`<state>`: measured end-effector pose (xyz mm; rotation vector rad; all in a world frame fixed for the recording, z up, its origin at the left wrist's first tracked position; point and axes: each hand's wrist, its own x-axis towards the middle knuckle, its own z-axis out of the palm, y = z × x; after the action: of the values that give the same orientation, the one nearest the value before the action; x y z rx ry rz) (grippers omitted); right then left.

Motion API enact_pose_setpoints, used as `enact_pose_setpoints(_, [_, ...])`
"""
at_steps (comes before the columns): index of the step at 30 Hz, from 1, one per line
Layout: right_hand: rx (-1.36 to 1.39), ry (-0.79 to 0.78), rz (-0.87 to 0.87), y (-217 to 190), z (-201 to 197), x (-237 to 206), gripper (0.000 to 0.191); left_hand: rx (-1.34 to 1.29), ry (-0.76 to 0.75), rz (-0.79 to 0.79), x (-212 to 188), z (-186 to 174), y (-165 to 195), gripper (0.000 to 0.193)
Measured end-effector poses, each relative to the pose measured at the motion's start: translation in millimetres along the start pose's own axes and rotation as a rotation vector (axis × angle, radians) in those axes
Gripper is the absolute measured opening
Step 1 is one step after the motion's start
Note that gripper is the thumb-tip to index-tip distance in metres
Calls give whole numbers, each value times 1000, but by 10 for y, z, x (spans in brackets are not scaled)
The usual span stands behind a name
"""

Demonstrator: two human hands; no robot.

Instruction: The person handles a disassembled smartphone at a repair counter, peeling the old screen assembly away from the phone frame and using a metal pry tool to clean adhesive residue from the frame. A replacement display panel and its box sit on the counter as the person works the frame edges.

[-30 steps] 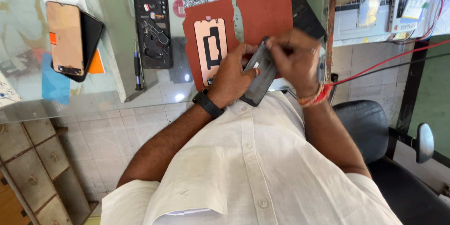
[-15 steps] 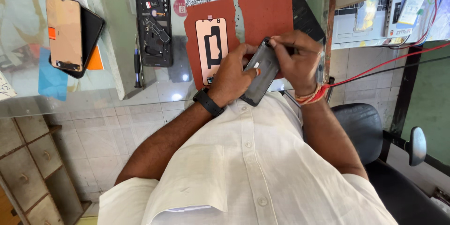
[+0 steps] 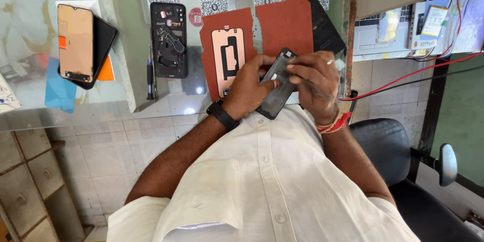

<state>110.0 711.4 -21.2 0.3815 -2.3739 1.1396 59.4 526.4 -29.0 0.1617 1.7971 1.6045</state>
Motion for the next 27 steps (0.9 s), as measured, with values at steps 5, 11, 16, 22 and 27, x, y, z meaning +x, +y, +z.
enact_pose_setpoints(5, [-157, -278, -69, 30, -129, -19, 27, -97, -47, 34, 5, -9, -52, 51])
enact_pose_setpoints(11, [-235, -261, -54, 141, -87, 59, 20, -96, -53, -15, 10, -19, -97, 50])
enact_pose_setpoints(16, [-251, -307, -149, 24, -45, 50, 12, -56, -27, -66, -34, -66, -100, 50])
enact_pose_setpoints(22, [-201, -126, 60, 158, -63, 60, 19, -35, -16, -24, -27, -59, -89, 41])
enact_pose_setpoints(27, [320, -22, 307, 209, -38, -113, 28, -64, -6, -81, -10, -53, -21, 44])
